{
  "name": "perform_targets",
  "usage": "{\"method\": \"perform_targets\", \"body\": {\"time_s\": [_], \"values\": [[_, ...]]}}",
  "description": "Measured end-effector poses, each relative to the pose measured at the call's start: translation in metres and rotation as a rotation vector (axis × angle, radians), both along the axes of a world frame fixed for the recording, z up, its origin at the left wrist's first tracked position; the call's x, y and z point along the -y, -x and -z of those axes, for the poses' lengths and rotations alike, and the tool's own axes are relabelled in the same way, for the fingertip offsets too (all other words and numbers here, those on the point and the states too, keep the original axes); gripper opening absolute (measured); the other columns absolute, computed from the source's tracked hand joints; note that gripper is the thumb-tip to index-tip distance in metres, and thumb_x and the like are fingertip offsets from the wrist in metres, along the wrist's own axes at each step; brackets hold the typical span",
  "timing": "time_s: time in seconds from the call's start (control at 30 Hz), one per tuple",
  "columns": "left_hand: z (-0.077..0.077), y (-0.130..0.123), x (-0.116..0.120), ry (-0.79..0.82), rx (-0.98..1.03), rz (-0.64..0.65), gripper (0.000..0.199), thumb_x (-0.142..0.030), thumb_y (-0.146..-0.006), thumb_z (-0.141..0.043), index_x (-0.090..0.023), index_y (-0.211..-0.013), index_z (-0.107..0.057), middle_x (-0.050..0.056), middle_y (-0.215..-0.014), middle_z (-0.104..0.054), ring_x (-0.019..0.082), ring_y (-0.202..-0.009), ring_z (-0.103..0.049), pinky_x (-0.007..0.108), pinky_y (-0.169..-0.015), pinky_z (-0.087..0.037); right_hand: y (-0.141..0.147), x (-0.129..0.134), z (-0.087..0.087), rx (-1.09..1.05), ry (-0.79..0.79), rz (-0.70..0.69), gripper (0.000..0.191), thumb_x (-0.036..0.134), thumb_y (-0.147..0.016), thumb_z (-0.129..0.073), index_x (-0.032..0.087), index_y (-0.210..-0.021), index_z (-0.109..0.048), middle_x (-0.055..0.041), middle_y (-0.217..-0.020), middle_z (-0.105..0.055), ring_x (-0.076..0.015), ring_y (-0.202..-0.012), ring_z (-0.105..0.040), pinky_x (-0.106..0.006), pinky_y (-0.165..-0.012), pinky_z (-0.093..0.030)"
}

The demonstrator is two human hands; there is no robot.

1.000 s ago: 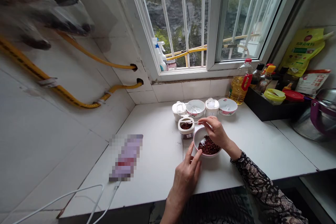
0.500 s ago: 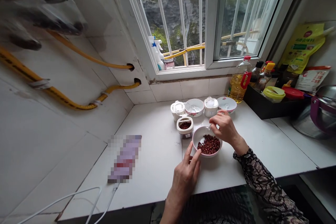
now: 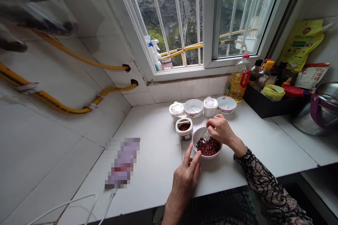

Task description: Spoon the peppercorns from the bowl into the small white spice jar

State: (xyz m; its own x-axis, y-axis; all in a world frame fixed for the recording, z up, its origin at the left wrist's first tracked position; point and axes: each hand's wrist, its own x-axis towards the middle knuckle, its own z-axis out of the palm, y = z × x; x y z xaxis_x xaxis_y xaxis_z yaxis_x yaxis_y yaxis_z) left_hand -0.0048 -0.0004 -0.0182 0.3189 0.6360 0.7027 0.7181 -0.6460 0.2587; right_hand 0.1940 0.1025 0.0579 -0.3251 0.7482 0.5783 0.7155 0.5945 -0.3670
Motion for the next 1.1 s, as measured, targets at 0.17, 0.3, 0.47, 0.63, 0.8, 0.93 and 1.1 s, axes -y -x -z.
{"method": "perform_targets", "body": {"time_s": [0.17,0.3,0.47,0.63,0.8,0.93,1.1], "values": [[0.002,-0.001,0.0,-0.01,0.017,-0.012,0.034,-0.013,-0.096,-0.048,-0.018,-0.13,-0.054,0.021,-0.143,-0.051,0.014,-0.081,-0.071,0.021,-0.06,-0.056,0.01,0.002,0.005,-0.051,0.122,-0.113,0.021,0.008,-0.075,-0.05,0.02,-0.067,-0.065,-0.0001,-0.063,-0.069,-0.0157,-0.062,-0.059,-0.036,-0.088,-0.041],[-0.001,0.0,0.0,-0.003,0.0,-0.005,0.035,-0.012,-0.096,-0.049,-0.017,-0.13,-0.054,0.021,-0.143,-0.051,0.014,-0.081,-0.072,0.021,-0.06,-0.056,0.01,0.003,0.002,-0.217,0.256,-0.065,0.021,0.011,-0.073,-0.049,0.021,-0.064,-0.065,0.0004,-0.059,-0.069,-0.0163,-0.063,-0.061,-0.034,-0.083,-0.045],[-0.002,0.0,0.0,-0.021,0.001,-0.019,0.034,-0.012,-0.095,-0.05,-0.017,-0.129,-0.054,0.021,-0.141,-0.052,0.014,-0.078,-0.072,0.021,-0.06,-0.056,0.004,-0.001,-0.001,-0.483,0.523,-0.014,0.019,0.017,-0.071,-0.049,0.018,-0.067,-0.067,0.001,-0.053,-0.065,-0.0145,-0.052,-0.059,-0.025,-0.058,-0.045],[0.001,0.0,0.0,-0.01,0.004,-0.006,0.035,-0.012,-0.095,-0.049,-0.018,-0.13,-0.053,0.021,-0.143,-0.051,0.015,-0.081,-0.072,0.021,-0.06,-0.056,0.004,-0.005,0.002,-0.584,0.569,0.003,0.017,0.018,-0.067,-0.05,0.018,-0.065,-0.067,0.0016,-0.05,-0.064,-0.0127,-0.048,-0.056,-0.023,-0.054,-0.044],[0.001,0.0,0.0,0.017,0.002,-0.011,0.038,-0.012,-0.095,-0.048,-0.02,-0.133,-0.052,0.02,-0.144,-0.05,0.016,-0.081,-0.072,0.023,-0.059,-0.057,0.003,-0.006,0.002,-0.674,0.621,-0.006,0.016,0.018,-0.066,-0.051,0.018,-0.064,-0.066,0.0016,-0.05,-0.064,-0.0131,-0.05,-0.058,-0.024,-0.055,-0.046],[-0.001,-0.001,0.0,0.015,0.002,-0.007,0.037,-0.012,-0.096,-0.047,-0.019,-0.132,-0.052,0.021,-0.144,-0.05,0.017,-0.084,-0.072,0.024,-0.061,-0.058,0.008,-0.007,-0.002,-0.77,0.622,-0.048,0.014,0.021,-0.07,-0.053,0.018,-0.07,-0.067,-0.0001,-0.055,-0.066,-0.0153,-0.057,-0.063,-0.028,-0.063,-0.051],[0.0,-0.001,-0.001,0.0,-0.007,-0.011,0.036,-0.012,-0.096,-0.046,-0.018,-0.13,-0.053,0.021,-0.142,-0.052,0.016,-0.081,-0.072,0.023,-0.059,-0.057,0.026,-0.003,-0.005,-0.662,0.293,-0.069,0.017,0.026,-0.088,-0.052,0.019,-0.09,-0.067,-0.0061,-0.085,-0.074,-0.0198,-0.076,-0.068,-0.034,-0.075,-0.051]]}}
